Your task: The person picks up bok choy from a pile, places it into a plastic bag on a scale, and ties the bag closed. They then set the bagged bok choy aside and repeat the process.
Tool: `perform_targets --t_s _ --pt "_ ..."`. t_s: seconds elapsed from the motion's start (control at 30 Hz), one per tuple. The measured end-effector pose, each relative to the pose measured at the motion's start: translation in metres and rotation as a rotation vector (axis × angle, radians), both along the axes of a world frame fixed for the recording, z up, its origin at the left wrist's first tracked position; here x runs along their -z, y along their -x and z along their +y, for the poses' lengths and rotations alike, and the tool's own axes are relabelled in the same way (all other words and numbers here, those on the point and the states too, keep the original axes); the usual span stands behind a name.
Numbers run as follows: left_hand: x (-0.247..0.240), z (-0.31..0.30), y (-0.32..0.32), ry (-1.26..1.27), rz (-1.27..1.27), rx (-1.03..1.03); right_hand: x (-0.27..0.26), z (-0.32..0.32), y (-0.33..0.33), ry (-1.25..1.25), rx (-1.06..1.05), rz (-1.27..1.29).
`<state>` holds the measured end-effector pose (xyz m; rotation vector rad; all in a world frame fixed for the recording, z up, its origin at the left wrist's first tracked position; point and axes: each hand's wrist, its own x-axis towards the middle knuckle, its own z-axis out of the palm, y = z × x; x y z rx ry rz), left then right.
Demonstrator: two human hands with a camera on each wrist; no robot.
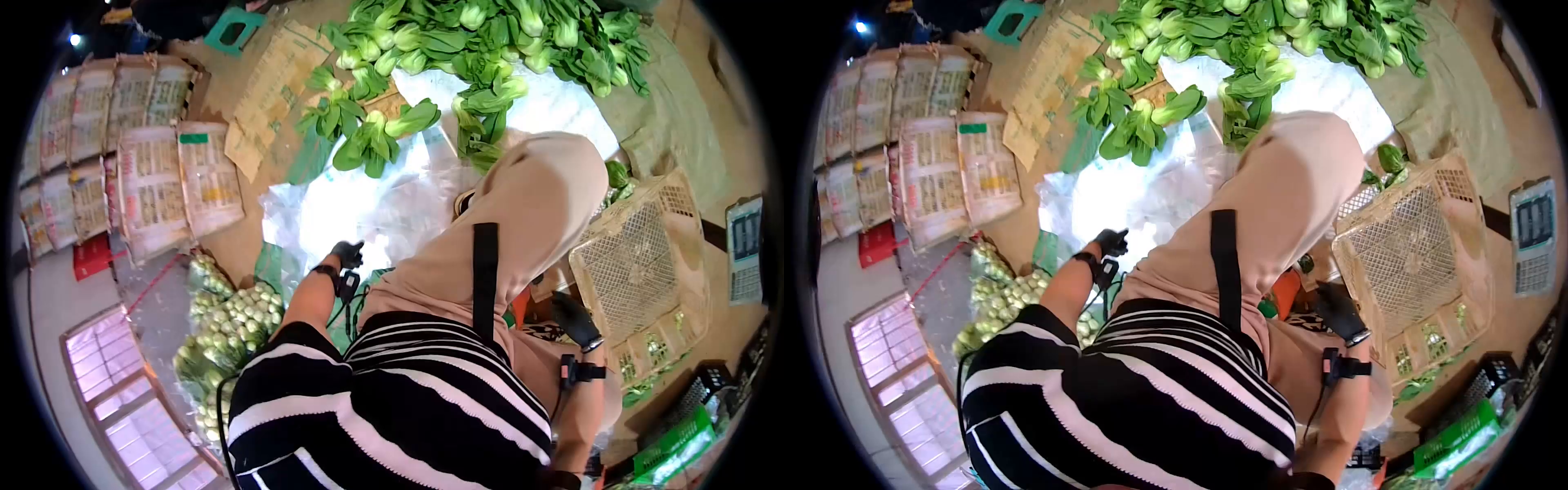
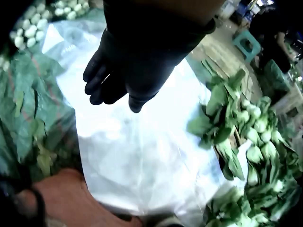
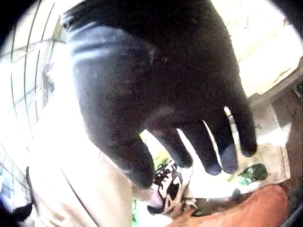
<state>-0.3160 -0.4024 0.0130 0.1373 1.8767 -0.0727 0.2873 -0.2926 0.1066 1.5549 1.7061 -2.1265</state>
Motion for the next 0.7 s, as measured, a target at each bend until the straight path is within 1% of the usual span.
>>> perform_targets --t_s 0.03,0.07,0.1,0.13,0.17,0.2,0.23,0.27,0.3,0.33,0.37,0.4,0.43,0.47,0.5,0.57,0.6,0.63,0.7 --pt "-0.011 0.028 -0.014 0.065 0.042 -0.006 -0.01 0.003 0.011 -0.027 -0.017 -0.023" --pt "-0.009 0.039 -0.013 0.086 0.068 -0.017 -0.016 0.003 0.021 -0.031 0.088 0.001" --pt "0.015 0.037 0.005 0.061 0.123 -0.003 -0.02 -0.004 0.028 -0.019 0.191 0.03" --pt "0.05 0.018 0.039 -0.103 0.08 -0.179 0.017 -0.021 0.015 -0.298 0.153 0.057" --pt "0.042 0.022 0.038 -0.165 0.182 -0.173 0.002 -0.019 0.031 -0.118 0.376 0.065" --pt "0.042 0.029 0.037 -0.175 0.231 -0.246 -0.004 -0.021 0.037 -0.065 0.46 0.02" --pt "0.064 0.029 0.042 -0.185 0.275 -0.264 -0.009 -0.017 0.041 -0.027 0.542 -0.028" --pt "0.087 0.03 0.044 -0.22 0.284 -0.009 -0.013 -0.017 0.044 -0.026 0.567 -0.029" --pt "0.116 0.04 0.038 -0.179 0.445 0.413 -0.018 -0.02 0.048 -0.023 0.595 -0.03" --pt "0.13 0.046 0.012 -0.477 0.653 0.478 -0.023 -0.021 0.049 -0.023 0.582 -0.024" --pt "0.126 0.066 -0.019 -0.596 0.627 0.401 -0.029 -0.02 0.05 -0.033 0.582 -0.045" --pt "0.121 0.088 -0.051 -0.648 0.648 0.533 -0.038 -0.017 0.05 -0.009 0.535 -0.07" --pt "0.112 0.105 -0.077 -0.578 0.561 0.697 -0.049 -0.014 0.05 0.015 0.492 -0.094" --pt "0.096 0.112 -0.097 -0.519 0.562 0.841 -0.062 -0.007 0.048 -0.019 0.388 -0.171" --pt "0.087 0.116 -0.112 -0.465 0.566 0.976 -0.079 -0.003 0.049 -0.031 0.383 -0.192" --pt "0.145 0.115 -0.102 -0.445 0.46 0.961 -0.111 0.014 0.054 -0.093 0.515 -0.212" --pt "0.143 0.107 -0.093 -0.55 0.467 1.059 -0.127 0.022 0.055 -0.159 0.475 -0.228" --pt "0.129 0.104 -0.085 -0.602 0.449 0.981 -0.139 0.031 0.057 -0.206 0.481 -0.227" --pt "0.098 0.097 -0.062 -0.664 0.435 0.977 -0.154 0.045 0.068 -0.378 0.45 -0.191"
